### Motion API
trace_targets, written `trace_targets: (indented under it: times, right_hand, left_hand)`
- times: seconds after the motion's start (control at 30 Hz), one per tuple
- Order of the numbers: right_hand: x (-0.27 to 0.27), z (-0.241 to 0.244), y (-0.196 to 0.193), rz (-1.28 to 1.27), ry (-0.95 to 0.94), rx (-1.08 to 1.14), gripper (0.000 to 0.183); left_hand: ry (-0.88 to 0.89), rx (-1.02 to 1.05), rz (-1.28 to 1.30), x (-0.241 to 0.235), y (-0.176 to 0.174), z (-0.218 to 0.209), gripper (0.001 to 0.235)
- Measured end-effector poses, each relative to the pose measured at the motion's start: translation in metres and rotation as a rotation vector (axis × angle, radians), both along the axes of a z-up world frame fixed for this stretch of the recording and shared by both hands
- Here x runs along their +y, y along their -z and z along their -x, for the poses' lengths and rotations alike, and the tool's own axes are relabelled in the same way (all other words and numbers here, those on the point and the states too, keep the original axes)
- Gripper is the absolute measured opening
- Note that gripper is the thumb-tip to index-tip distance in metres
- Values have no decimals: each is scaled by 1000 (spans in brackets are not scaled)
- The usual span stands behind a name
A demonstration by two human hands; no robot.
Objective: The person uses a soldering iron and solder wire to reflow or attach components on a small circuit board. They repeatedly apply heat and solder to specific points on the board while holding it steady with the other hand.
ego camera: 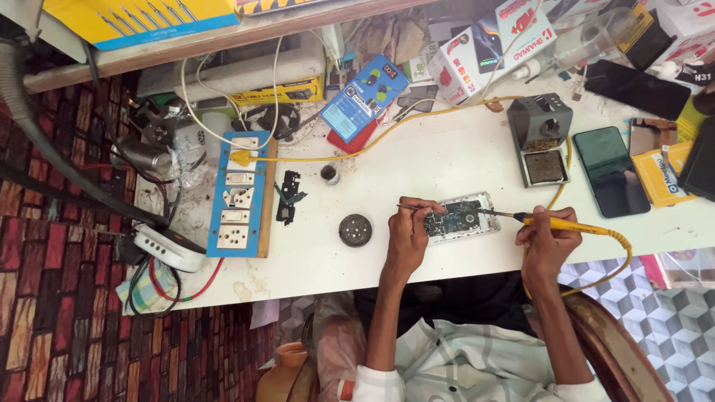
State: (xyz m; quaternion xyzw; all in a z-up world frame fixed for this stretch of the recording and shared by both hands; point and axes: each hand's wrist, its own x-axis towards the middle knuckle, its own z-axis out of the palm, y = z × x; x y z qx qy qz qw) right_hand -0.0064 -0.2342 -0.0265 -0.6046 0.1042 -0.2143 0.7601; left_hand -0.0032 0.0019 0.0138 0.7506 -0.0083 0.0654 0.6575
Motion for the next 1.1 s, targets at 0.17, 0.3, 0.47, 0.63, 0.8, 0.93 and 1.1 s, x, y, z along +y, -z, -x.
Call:
trace_targets:
  times: [0.17, 0.3, 0.47, 0.63, 0.8, 0.93, 1.1]
  right_hand:
    - [2, -2, 1, -111, 5, -4, 25]
    - [-2, -1, 3, -36, -54, -1, 24]
    - [-3, -2, 6, -19, -56, 21, 23]
    - [-2, -1, 6, -18, -62, 14, 23]
    - [-2, 0, 5, 16, -52, 52, 23]
    - [-2, -1, 4, -28, -70, 11, 24]
    - [-3, 0, 4, -70, -76, 23, 22]
  left_hand:
    - [10, -240, 63, 2, 2, 0, 10]
    - [9, -184, 44, 0, 6, -1, 10]
    - [8, -201, 65, -1, 7, -2, 10]
    - [3, -213, 39, -1, 10, -3, 9]
    - [2, -217, 22, -2, 12, -3, 8]
    - [-6, -189, 12, -3, 12, -4, 7]
    - [-2, -235, 29, -3, 13, -5, 7]
